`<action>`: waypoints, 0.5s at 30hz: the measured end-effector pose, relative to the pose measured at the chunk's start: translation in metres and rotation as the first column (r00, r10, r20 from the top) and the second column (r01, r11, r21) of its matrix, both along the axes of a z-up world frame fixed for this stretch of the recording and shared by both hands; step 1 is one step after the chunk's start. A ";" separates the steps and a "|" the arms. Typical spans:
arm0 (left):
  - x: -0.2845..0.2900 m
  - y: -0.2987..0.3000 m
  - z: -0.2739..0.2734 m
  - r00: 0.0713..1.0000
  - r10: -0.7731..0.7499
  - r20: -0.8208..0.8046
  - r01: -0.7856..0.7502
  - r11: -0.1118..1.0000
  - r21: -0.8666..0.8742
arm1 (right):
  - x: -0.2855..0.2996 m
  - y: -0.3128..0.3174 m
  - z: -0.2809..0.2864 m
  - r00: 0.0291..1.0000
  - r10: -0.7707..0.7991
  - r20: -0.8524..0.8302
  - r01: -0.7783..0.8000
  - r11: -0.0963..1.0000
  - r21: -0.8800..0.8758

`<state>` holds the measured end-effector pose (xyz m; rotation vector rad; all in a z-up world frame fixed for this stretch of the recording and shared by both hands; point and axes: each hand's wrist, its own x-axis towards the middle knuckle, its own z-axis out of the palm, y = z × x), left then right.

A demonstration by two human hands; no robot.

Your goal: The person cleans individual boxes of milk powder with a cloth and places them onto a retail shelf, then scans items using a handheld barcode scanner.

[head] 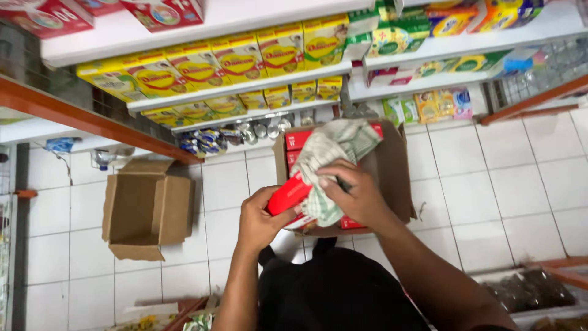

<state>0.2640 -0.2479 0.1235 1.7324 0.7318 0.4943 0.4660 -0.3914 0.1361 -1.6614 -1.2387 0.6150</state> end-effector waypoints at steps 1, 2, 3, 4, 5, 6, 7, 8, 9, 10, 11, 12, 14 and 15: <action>-0.005 0.002 0.001 0.999 0.024 0.030 -0.021 0.994 -0.103 | -0.008 0.015 0.001 0.999 -0.041 0.035 0.039 0.998 0.056; -0.011 0.006 0.002 0.997 0.054 0.058 -0.041 0.978 -0.202 | -0.011 0.027 -0.002 0.995 -0.079 0.067 0.071 0.991 0.117; -0.020 0.010 0.002 0.993 0.076 0.091 -0.057 0.978 -0.200 | -0.010 0.034 -0.009 0.998 -0.021 0.056 0.014 0.992 0.121; -0.032 0.013 0.002 0.987 0.104 0.121 -0.078 0.976 -0.202 | -0.005 0.038 -0.019 0.998 0.043 0.042 -0.048 0.991 0.122; -0.042 0.020 0.002 0.980 0.131 0.152 -0.098 0.974 -0.204 | 0.001 0.041 -0.031 0.994 0.107 0.030 -0.110 0.986 0.122; -0.057 0.027 0.000 0.971 0.158 0.178 -0.120 0.971 -0.208 | 0.005 0.042 -0.046 0.990 0.132 -0.055 -0.131 0.991 0.012; -0.074 0.036 0.000 0.961 0.186 0.205 -0.142 0.967 -0.211 | 0.009 0.042 -0.060 0.979 0.147 -0.138 -0.161 0.982 -0.097; -0.087 0.045 -0.001 0.948 0.215 0.237 -0.165 0.963 -0.213 | 0.014 0.042 -0.070 0.964 0.155 -0.216 -0.199 0.959 -0.202; -0.099 0.052 -0.002 0.940 0.221 0.259 -0.164 0.961 -0.224 | 0.012 0.036 -0.076 0.937 0.143 -0.317 -0.213 0.957 -0.198; -0.111 0.058 -0.004 0.930 0.233 0.283 -0.170 0.958 -0.232 | 0.004 0.029 -0.077 0.900 0.136 -0.414 -0.233 0.954 -0.191; -0.121 0.064 -0.006 0.920 0.245 0.306 -0.175 0.955 -0.240 | -0.004 0.032 -0.075 0.853 0.127 -0.506 -0.252 0.950 -0.186; -0.130 0.069 -0.010 0.920 0.257 0.296 -0.178 0.947 -0.269 | -0.013 0.035 -0.068 0.792 0.194 -0.578 -0.289 0.954 -0.075; -0.143 0.081 -0.021 0.921 0.275 0.276 -0.178 0.927 -0.330 | -0.040 0.034 -0.050 0.644 0.330 -0.690 -0.322 0.935 0.147; -0.149 0.083 -0.029 0.936 0.307 0.171 -0.251 0.925 -0.286 | -0.055 0.038 -0.042 0.716 0.251 -0.651 -0.282 0.958 0.058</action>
